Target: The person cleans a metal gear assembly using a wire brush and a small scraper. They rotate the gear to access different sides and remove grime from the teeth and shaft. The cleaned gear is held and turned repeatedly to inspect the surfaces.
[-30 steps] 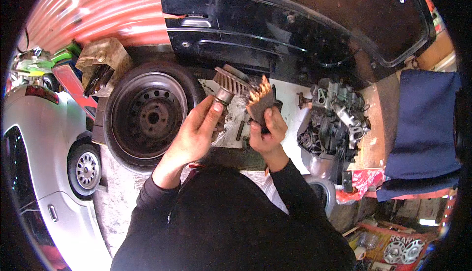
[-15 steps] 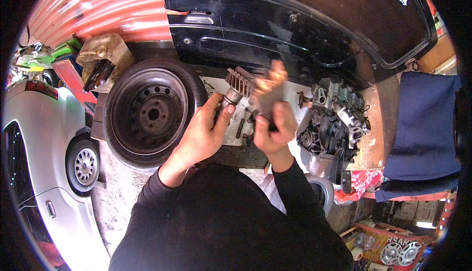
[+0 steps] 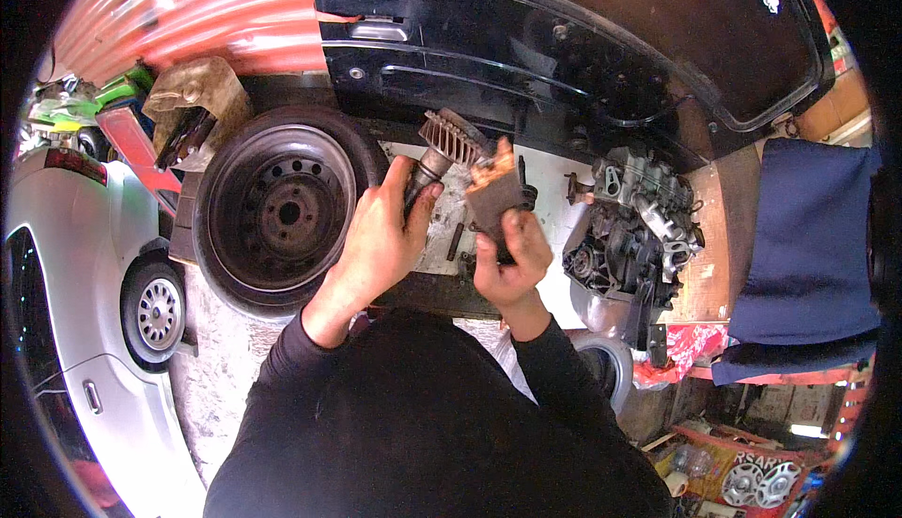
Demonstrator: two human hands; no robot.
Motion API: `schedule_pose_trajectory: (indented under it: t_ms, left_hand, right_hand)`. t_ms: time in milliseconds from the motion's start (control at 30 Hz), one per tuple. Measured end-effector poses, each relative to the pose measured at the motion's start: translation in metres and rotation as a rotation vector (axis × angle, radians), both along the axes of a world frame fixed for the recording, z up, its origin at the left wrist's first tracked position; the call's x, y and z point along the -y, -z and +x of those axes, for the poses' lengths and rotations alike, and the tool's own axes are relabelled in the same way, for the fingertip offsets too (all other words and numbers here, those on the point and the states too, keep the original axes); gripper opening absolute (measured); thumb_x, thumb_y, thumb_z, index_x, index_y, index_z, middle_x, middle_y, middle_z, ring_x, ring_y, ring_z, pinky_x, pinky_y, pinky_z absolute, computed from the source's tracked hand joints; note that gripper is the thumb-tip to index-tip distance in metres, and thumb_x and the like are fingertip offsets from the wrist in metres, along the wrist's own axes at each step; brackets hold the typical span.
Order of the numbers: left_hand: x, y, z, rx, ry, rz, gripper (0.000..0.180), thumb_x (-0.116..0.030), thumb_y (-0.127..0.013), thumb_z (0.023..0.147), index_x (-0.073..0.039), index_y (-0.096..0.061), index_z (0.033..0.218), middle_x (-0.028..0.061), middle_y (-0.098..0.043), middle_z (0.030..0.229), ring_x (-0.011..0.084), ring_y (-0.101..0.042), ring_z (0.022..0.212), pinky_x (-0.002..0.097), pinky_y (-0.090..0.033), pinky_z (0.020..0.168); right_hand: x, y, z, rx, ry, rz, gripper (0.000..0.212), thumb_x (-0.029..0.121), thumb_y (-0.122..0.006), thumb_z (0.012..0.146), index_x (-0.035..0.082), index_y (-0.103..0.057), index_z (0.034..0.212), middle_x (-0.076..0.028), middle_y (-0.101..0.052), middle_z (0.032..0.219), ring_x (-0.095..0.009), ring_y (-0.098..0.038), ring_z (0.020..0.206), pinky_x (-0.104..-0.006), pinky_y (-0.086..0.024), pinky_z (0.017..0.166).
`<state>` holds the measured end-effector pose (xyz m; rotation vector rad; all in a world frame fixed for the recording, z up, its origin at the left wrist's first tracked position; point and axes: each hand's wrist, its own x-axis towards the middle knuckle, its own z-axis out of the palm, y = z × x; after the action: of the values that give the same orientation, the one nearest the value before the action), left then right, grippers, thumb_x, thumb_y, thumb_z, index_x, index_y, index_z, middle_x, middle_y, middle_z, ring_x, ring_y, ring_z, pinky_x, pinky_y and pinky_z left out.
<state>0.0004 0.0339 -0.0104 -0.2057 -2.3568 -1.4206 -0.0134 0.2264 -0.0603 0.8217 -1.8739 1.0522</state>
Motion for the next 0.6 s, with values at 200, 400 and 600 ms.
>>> schedule_pose_trajectory:
  t_ms: [200,400,600]
  left_hand:
    - [-0.002,-0.004,0.007,0.069,0.01,-0.066,0.03,-0.011,-0.065,0.094,0.007,-0.053,0.114,0.0292,-0.067,0.09,0.0473,-0.066,0.087,0.0468,-0.051,0.069]
    - [-0.002,0.001,0.003,0.121,0.018,-0.014,0.032,-0.011,-0.066,0.092,0.007,-0.053,0.116,0.0287,-0.065,0.086,0.0484,-0.064,0.086,0.0491,-0.049,0.068]
    - [0.01,-0.006,0.003,0.033,-0.029,-0.088,0.032,-0.009,-0.065,0.094,0.008,-0.051,0.117,0.0291,-0.065,0.09,0.0464,-0.065,0.084,0.0451,-0.05,0.068]
  right_hand:
    - [-0.003,0.015,0.001,0.048,0.009,-0.037,0.049,0.007,-0.076,0.079,0.008,-0.065,0.126,-0.02,-0.064,0.092,-0.033,-0.065,0.073,-0.0345,-0.051,0.059]
    - [0.006,0.0,-0.005,0.028,-0.011,-0.018,0.043,0.008,-0.079,0.076,0.009,-0.071,0.118,-0.02,-0.066,0.091,-0.033,-0.067,0.074,-0.0345,-0.053,0.06]
    - [0.003,-0.009,-0.001,-0.036,0.02,-0.048,0.051,0.005,-0.074,0.078,0.008,-0.063,0.128,-0.022,-0.064,0.095,-0.035,-0.064,0.072,-0.0387,-0.052,0.06]
